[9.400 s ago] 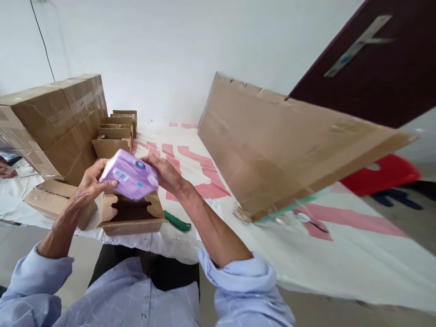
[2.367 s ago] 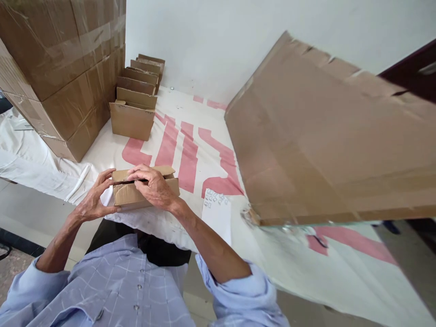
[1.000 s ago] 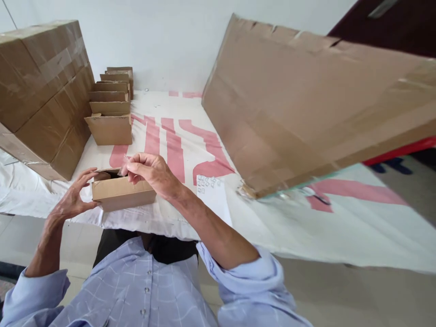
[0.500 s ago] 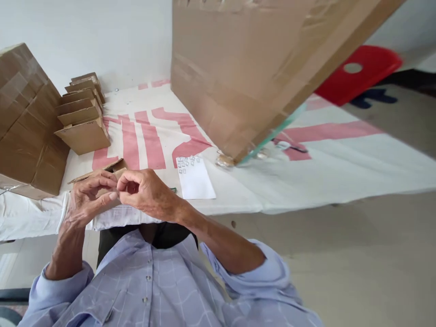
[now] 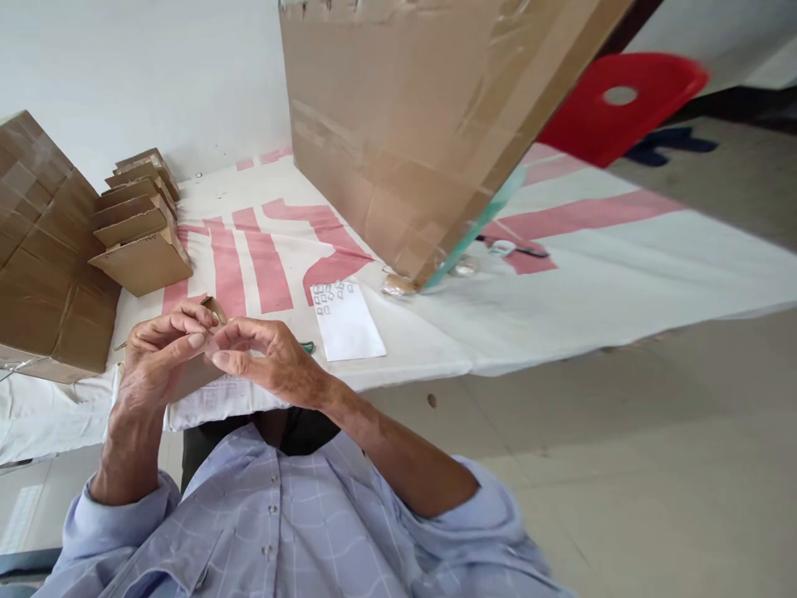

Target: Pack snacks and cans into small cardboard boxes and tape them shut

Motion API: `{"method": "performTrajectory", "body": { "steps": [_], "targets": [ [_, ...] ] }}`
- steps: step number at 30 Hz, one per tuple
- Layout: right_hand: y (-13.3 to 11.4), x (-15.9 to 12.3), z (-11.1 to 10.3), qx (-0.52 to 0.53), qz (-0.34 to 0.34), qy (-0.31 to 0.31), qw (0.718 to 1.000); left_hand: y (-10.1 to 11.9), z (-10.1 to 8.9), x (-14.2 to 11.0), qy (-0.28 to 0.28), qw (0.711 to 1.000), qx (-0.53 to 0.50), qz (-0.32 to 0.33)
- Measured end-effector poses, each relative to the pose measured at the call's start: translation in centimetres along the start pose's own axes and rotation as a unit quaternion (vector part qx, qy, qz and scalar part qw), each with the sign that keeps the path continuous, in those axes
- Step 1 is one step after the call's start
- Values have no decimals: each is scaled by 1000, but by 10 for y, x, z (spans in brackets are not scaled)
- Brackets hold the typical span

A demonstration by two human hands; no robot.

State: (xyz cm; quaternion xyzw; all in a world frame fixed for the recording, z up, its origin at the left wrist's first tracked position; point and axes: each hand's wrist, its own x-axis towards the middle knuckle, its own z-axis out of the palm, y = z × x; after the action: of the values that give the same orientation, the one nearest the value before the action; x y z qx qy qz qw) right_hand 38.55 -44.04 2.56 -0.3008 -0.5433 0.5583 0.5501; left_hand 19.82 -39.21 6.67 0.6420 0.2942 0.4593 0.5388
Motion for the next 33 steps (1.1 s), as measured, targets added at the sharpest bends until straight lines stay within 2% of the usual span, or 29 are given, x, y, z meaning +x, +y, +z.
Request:
{"method": "performTrajectory", "body": {
  "steps": [5,12,17,22,26,30,33],
  "targets": [
    [12,-6,7,59,9,26,998,-2,6,7,26,999,-11,15],
    [17,-18,1,25,0,71,997,1,9,11,37,999,-15,6],
    [15,-23,-11,-29,-79,184,979,-3,17,11,10,1000,15,20],
    [22,-22,-11,2,-73,218,973,-30,40,8,-5,999,37,23],
    [37,-25,-23,31,-49,286,957,-54,62,16,-15,1000,1,-22],
    [49,-40,-48,16,-57,347,936,-72,85,35,-74,994,0,-84],
    [57,-57,-73,-4,-63,408,911,-91,104,63,-147,982,31,-118]
  ]
}}
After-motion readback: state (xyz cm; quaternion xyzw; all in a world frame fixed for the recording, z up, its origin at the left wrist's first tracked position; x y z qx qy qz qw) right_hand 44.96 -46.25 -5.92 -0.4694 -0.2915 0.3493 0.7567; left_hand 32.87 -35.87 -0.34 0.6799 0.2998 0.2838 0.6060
